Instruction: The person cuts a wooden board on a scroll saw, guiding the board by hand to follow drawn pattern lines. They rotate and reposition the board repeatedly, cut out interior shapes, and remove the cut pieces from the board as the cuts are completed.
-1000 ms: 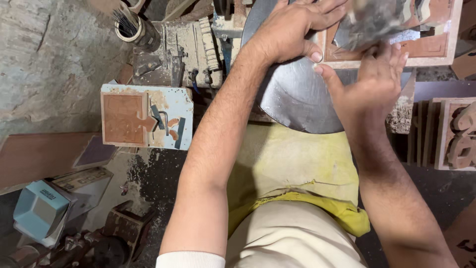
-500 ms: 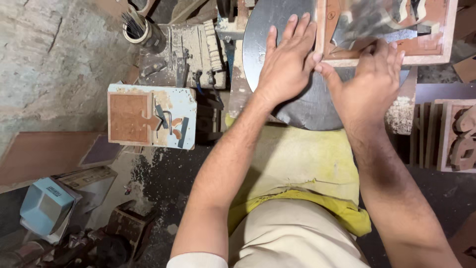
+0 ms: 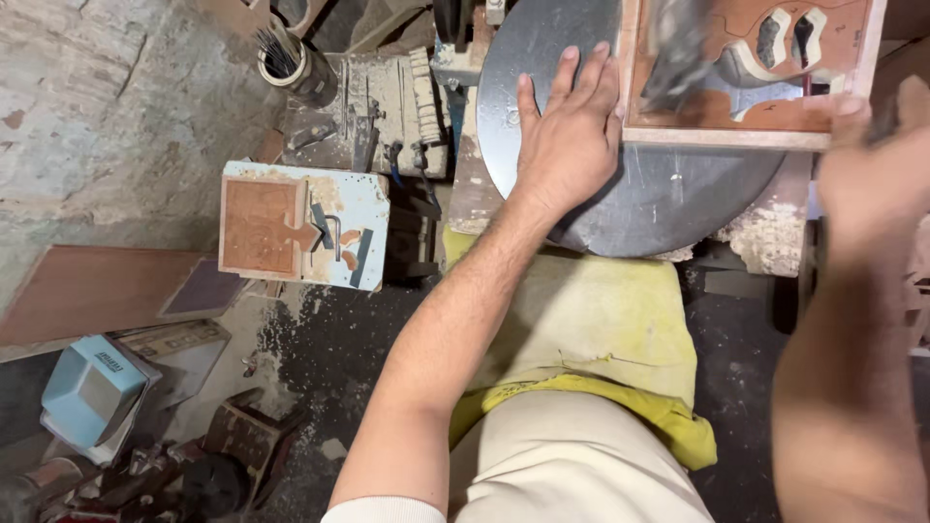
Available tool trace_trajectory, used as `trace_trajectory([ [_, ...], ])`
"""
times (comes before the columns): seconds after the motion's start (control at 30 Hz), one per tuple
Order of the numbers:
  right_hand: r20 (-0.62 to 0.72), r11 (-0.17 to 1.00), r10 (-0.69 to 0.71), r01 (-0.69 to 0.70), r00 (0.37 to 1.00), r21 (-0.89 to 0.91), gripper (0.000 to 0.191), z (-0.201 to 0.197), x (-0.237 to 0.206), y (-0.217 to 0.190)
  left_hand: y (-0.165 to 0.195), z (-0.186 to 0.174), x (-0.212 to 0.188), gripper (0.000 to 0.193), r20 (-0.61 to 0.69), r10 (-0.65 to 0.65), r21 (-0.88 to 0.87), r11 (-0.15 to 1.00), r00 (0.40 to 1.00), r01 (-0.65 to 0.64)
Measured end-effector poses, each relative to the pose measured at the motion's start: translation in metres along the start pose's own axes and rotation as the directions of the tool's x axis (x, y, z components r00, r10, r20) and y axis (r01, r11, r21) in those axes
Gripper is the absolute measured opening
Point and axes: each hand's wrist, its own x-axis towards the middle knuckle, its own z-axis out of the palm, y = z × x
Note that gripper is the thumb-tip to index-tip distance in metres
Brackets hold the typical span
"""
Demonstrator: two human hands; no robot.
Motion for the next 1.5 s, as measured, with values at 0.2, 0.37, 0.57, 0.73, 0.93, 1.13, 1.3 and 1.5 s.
trace_trajectory([
  [0.2,0.306,0.79,0.293,-0.409,0.906,0.456,0.032,-0.001,0.0,0.03,0.0,0.0,0.0,0.051,0.019,-0.008,0.029,1.0,1.0,0.008],
  [0.37,0.351,0.71,0.23,-0.403,0.908,0.577,0.031,0.004,-0.008,0.061,0.0,0.002,0.003,0.05,0.006,-0.002,0.061,0.998,1.0,0.001],
  [0.57,0.461,0.511,0.19,-0.488,0.867,0.708,0.03,-0.002,-0.023,0.069,0.0,0.004,0.005,0.051,0.033,0.003,0.134,0.991,0.999,-0.007],
  [0.73,0.442,0.441,0.238,-0.502,0.865,0.744,0.025,-0.023,-0.066,0.039,0.0,0.005,0.004,0.051,0.006,0.007,0.102,0.995,1.0,-0.008],
  [0.93,0.607,0.227,0.273,-0.663,0.746,0.713,0.028,-0.017,-0.106,0.036,-0.002,0.007,0.012,0.051,0.012,0.029,0.111,0.993,1.0,-0.03],
  [1.13,0.739,0.239,0.313,-0.802,0.597,0.547,0.026,0.012,-0.168,0.027,-0.007,0.001,0.026,0.049,0.038,0.089,0.077,0.993,0.995,-0.092],
  [1.3,0.828,-0.062,0.115,-0.828,0.549,0.558,0.023,0.038,-0.207,-0.016,-0.008,-0.005,0.034,0.05,0.112,0.13,0.04,0.99,0.985,-0.136],
  [1.5,0.817,-0.106,0.131,-0.811,0.562,0.575,0.027,0.041,-0.212,-0.05,-0.008,-0.007,0.04,0.047,0.115,0.151,0.075,0.984,0.982,-0.16],
])
